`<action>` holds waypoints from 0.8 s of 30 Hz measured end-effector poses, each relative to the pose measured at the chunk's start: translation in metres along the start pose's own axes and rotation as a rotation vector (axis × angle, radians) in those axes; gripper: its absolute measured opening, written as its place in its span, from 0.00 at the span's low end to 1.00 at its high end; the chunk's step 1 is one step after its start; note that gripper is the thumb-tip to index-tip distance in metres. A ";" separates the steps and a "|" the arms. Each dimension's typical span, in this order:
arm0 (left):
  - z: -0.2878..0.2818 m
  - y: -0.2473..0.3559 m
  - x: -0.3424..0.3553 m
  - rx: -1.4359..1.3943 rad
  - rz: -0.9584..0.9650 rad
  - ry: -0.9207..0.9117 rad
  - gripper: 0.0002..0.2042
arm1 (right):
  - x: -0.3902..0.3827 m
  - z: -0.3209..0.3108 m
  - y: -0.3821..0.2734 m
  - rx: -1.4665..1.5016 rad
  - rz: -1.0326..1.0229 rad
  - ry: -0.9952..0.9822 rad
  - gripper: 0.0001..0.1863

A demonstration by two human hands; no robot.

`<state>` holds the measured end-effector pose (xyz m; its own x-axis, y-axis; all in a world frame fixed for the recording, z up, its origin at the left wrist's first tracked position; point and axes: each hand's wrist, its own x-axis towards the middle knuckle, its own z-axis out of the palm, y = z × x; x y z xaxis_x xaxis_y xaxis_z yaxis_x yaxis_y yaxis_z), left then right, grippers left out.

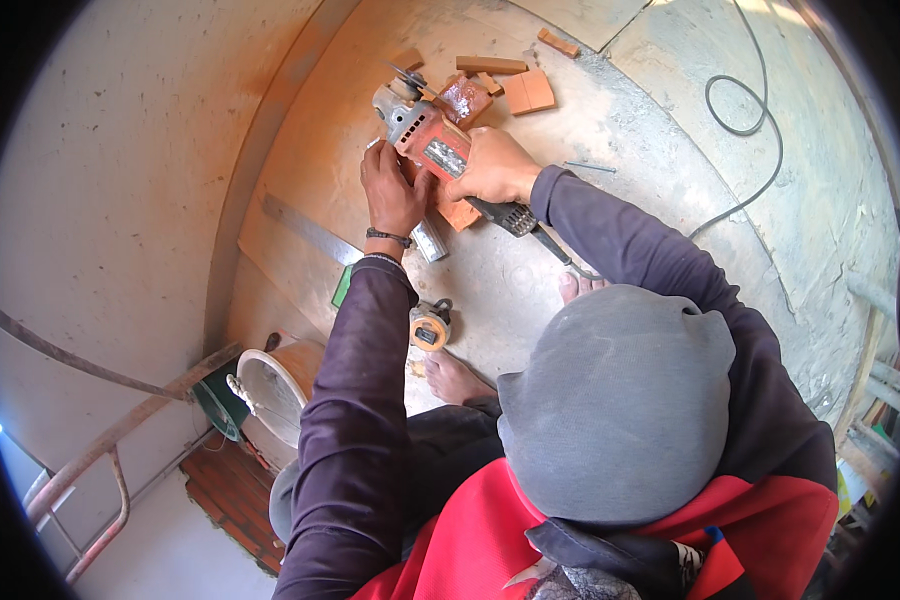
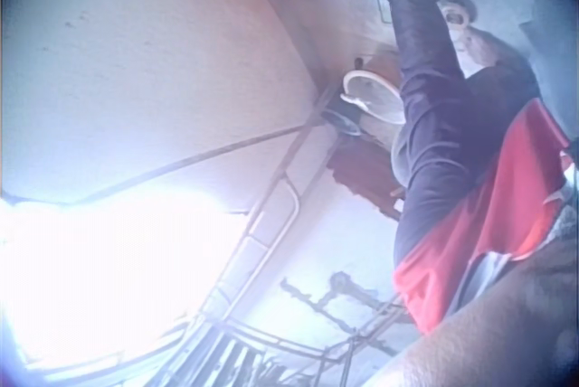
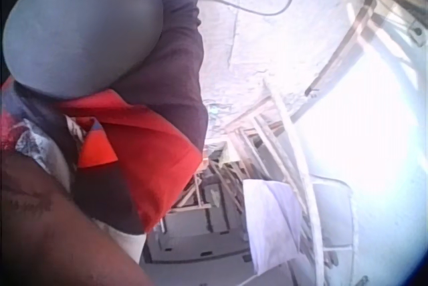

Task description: The person measures and marks a tile with a pencil and square, cuts it using an angle grinder, and applies mortar with a trowel to lay the tile on a wall.

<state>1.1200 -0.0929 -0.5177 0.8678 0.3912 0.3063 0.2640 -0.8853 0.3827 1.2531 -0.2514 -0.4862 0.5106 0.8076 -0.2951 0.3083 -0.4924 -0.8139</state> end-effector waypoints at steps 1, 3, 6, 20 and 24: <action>-0.001 -0.001 0.001 0.009 0.003 -0.011 0.24 | 0.000 -0.001 -0.001 -0.017 0.001 -0.009 0.32; 0.000 -0.001 0.002 0.042 0.021 -0.016 0.24 | 0.000 -0.001 0.000 -0.033 0.013 -0.014 0.32; -0.002 -0.003 0.001 0.092 0.042 -0.002 0.23 | 0.005 0.002 -0.001 -0.019 0.020 -0.023 0.31; -0.007 0.002 0.010 0.009 -0.016 0.024 0.19 | 0.005 -0.004 -0.003 0.042 0.034 -0.105 0.29; -0.006 0.004 0.009 0.022 -0.027 0.019 0.20 | 0.009 0.002 0.004 0.026 0.011 -0.092 0.29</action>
<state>1.1265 -0.0909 -0.5083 0.8520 0.4199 0.3127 0.2969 -0.8795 0.3720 1.2576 -0.2452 -0.4930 0.4375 0.8290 -0.3484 0.2816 -0.4942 -0.8224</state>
